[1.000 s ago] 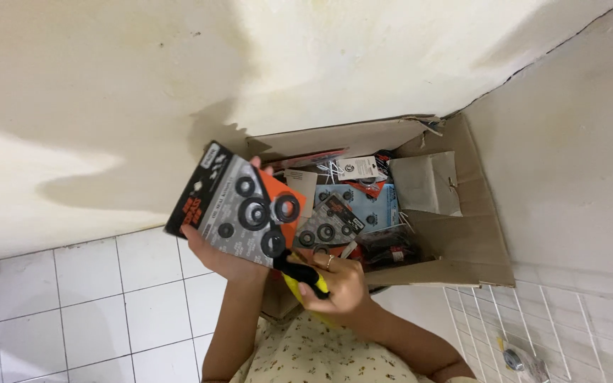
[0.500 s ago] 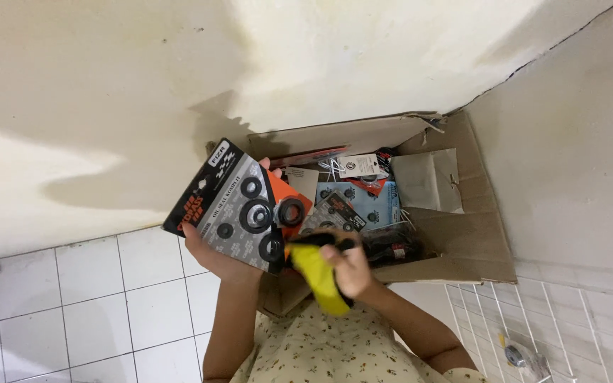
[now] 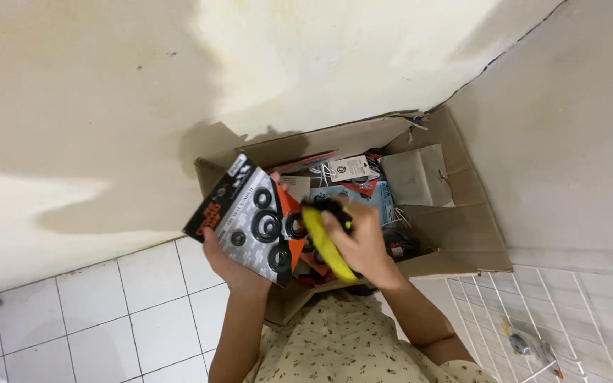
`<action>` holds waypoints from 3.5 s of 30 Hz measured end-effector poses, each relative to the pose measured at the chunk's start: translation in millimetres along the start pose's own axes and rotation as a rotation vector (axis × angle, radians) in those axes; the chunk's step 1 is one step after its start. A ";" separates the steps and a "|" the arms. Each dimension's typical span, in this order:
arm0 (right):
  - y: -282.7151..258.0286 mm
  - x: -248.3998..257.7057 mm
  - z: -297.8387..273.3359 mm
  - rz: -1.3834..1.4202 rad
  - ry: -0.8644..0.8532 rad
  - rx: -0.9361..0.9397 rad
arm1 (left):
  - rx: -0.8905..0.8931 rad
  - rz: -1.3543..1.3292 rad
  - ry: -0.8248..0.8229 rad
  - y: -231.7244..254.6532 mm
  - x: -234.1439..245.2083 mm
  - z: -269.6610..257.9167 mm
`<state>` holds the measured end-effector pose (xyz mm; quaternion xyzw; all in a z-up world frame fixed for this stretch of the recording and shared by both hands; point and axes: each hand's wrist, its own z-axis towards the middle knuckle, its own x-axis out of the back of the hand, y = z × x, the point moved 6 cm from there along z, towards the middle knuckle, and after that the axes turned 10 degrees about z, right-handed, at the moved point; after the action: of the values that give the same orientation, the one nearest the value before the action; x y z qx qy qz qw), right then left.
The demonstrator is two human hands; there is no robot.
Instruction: The person retrieves packaged items from a cardboard box and wipes them with a yellow cloth. They clean the front and back of a package containing black circular objects and a white box with cross markings, then place the items back into the box.
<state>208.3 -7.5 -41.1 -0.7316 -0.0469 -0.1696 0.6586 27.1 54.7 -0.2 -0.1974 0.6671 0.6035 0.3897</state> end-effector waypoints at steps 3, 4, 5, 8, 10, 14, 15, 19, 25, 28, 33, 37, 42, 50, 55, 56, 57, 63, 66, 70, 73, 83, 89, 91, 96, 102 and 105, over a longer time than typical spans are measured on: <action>-46.0 -1.2 1.8 -0.118 0.278 0.515 | 0.141 0.081 0.189 -27.2 28.2 -8.1; -51.8 -6.2 1.8 -0.117 0.279 0.517 | 0.139 0.082 0.187 -25.5 22.8 -6.2; -55.6 -18.0 5.0 -0.221 0.196 0.472 | 0.094 0.055 0.067 -21.0 10.7 -2.6; -53.5 -23.3 4.9 -0.184 0.076 0.487 | 0.043 -0.015 -0.031 -3.7 -6.9 4.2; -40.2 -21.8 2.5 -0.038 0.037 0.528 | 0.050 -0.058 0.000 3.4 -7.7 5.2; -35.9 -33.4 -6.9 -0.078 -0.070 0.512 | 0.074 0.057 0.055 4.0 -2.3 5.1; -48.0 -34.7 -8.5 -0.190 -0.034 0.523 | 0.092 0.069 0.036 5.1 -3.5 8.8; -71.7 -38.8 -34.1 -0.425 0.039 0.667 | 0.105 0.044 0.033 -1.0 -2.9 8.9; -30.8 -28.6 -38.5 -0.329 0.005 0.674 | 0.023 -0.054 0.034 13.1 1.3 11.3; -10.3 -19.3 -29.3 -0.317 -0.027 0.363 | -0.071 0.035 0.047 26.4 0.2 11.1; -41.1 -10.3 -29.6 -0.166 0.088 0.592 | -0.070 -0.039 0.068 40.8 -11.9 5.9; -26.8 1.1 -22.5 -0.078 0.087 0.609 | -0.066 0.020 0.154 41.8 -4.5 5.5; -76.1 13.9 -6.1 -0.008 0.361 0.653 | 0.173 0.045 0.063 -11.1 17.7 3.4; -112.9 -46.5 11.5 -0.236 0.326 0.882 | 0.091 0.129 0.185 -74.8 53.5 -23.4; -105.6 -46.4 8.1 -0.370 0.509 0.689 | 0.208 -0.225 0.087 -68.0 13.7 -14.1; -122.4 -53.7 0.2 -0.297 0.409 0.757 | 0.187 -0.224 0.056 -74.6 18.9 -14.5; -138.6 -64.5 -12.0 -0.213 0.308 0.812 | 0.172 -0.213 0.034 -78.8 27.4 -20.2; -121.2 -8.4 21.6 -0.202 0.527 0.720 | 0.217 -0.017 0.158 -69.5 56.8 -43.7; -95.8 -9.4 16.9 -0.103 0.460 0.698 | 0.173 -0.072 0.141 -37.1 16.8 -33.8; -40.5 -21.1 4.4 -0.126 0.379 0.776 | 0.038 -0.133 -0.022 -47.0 49.6 -32.5; -70.7 2.2 2.0 -0.134 0.422 0.700 | 0.202 0.091 0.215 -68.9 53.4 -33.7; -42.4 -33.2 -32.2 -0.077 0.427 0.779 | -0.017 -0.140 -0.124 1.3 -48.5 -3.4; -88.5 -63.7 -56.3 0.016 0.434 0.968 | 0.243 -0.790 -0.489 -0.1 -82.5 -23.0; -87.6 -57.8 -40.0 -0.017 0.421 0.944 | 0.206 -0.677 -0.430 -3.8 -74.2 -24.3; -71.4 -33.3 -0.9 -0.206 0.445 0.655 | -0.046 -0.009 -0.086 -6.9 -31.8 -19.5; -55.6 -63.7 -41.7 -0.170 0.189 0.661 | -0.266 0.143 0.001 8.7 8.6 -2.1; -81.3 -59.7 -45.1 -0.284 0.131 0.753 | -0.270 0.081 0.095 0.9 17.6 -3.1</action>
<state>120.2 -32.0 20.8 -0.4130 -0.1642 -0.2763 0.8521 14.7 55.6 -13.0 -0.2492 0.6050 0.6928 0.3031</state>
